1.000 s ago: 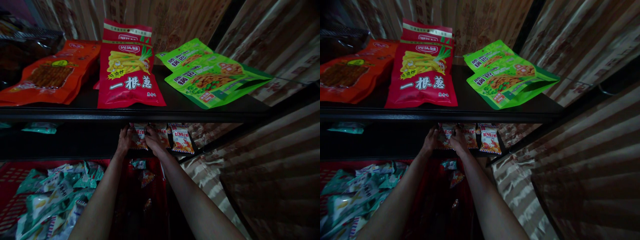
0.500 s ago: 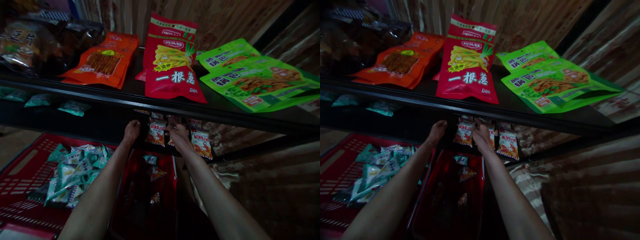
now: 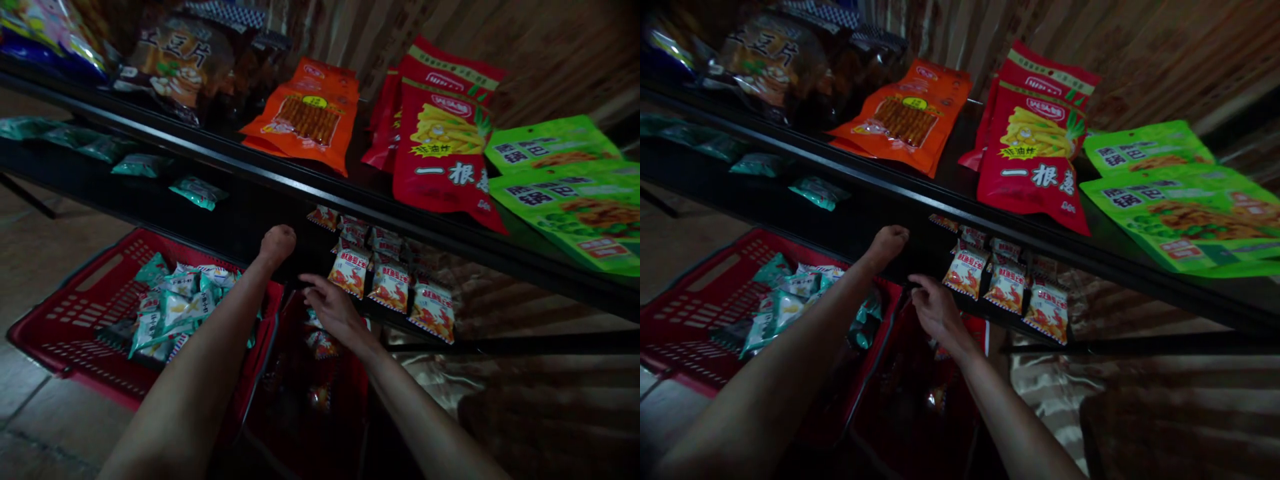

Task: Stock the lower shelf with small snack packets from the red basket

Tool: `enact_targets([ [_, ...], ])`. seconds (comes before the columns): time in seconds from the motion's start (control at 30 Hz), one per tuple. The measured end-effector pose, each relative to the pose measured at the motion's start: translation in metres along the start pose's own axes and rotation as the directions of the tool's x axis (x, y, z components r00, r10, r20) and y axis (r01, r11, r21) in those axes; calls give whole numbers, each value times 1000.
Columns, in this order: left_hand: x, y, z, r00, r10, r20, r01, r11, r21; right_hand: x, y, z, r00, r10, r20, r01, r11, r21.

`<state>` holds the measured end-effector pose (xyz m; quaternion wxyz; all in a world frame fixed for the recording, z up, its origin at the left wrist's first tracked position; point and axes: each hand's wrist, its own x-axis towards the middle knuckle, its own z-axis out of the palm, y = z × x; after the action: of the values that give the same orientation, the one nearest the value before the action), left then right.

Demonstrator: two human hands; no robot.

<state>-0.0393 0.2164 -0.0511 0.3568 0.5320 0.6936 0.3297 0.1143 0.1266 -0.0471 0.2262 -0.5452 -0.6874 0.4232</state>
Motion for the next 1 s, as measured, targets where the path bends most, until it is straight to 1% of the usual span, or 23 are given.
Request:
enact_targets([
  [0.07,0,-1,-8,1000,11,1,-11,1000,-6,-10,-3,11,996,-8,90,16,996,-92],
  [0.13,0,-3,-14,1000,3,-3,-3,1000,-12,-19,-8,19,982,-8,190,41,985,-170],
  [0.2,-1,-5,-20,1000,-7,-7,7,1000,-14,-27,-13,23,961,-8,275,71,973,-220],
  [0.27,-2,-5,-25,1000,-1,-9,1,1000,-4,-34,-17,24,944,3,331,89,961,-262],
  [0.33,-4,-4,-29,1000,8,-15,-8,1000,17,-42,-21,21,931,37,364,87,944,-318],
  [0.4,-6,0,-33,1000,12,-14,-11,999,43,-54,-27,15,923,76,378,70,930,-360],
  [0.43,-7,3,-34,1000,17,-10,-16,998,55,-62,-31,10,920,88,381,60,932,-358],
  [0.5,-9,10,-35,999,41,3,-41,996,75,-82,-42,-2,915,105,389,19,953,-303],
  [0.57,-12,17,-35,997,69,17,-70,993,96,-104,-54,-13,908,142,394,-65,977,-203],
  [0.63,-17,22,-33,995,91,34,-94,987,129,-123,-60,-21,910,189,370,-160,981,-108],
  [0.7,-22,26,-30,991,122,52,-129,976,174,-136,-57,-25,917,212,338,-216,976,-26],
  [0.77,-30,28,-24,984,155,87,-171,959,225,-140,-45,-27,926,209,315,-222,975,7],
  [0.8,-35,30,-21,979,171,114,-194,950,245,-139,-37,-28,928,206,310,-215,977,-7],
  [0.83,-41,31,-16,971,186,148,-219,940,262,-137,-28,-31,942,197,273,-186,980,-66],
  [0.9,-55,35,-5,947,220,233,-283,917,282,-131,-12,-41,970,153,187,-100,958,-268],
  [0.93,-64,37,2,927,239,288,-320,905,280,-128,-6,-48,975,149,165,-88,940,-329],
  [0.97,-74,40,10,901,253,351,-357,894,271,-127,-1,-55,979,160,129,-105,929,-354],
  [1.0,-86,42,19,869,260,421,-386,888,248,-126,3,-64,982,165,93,-117,915,-385],
])
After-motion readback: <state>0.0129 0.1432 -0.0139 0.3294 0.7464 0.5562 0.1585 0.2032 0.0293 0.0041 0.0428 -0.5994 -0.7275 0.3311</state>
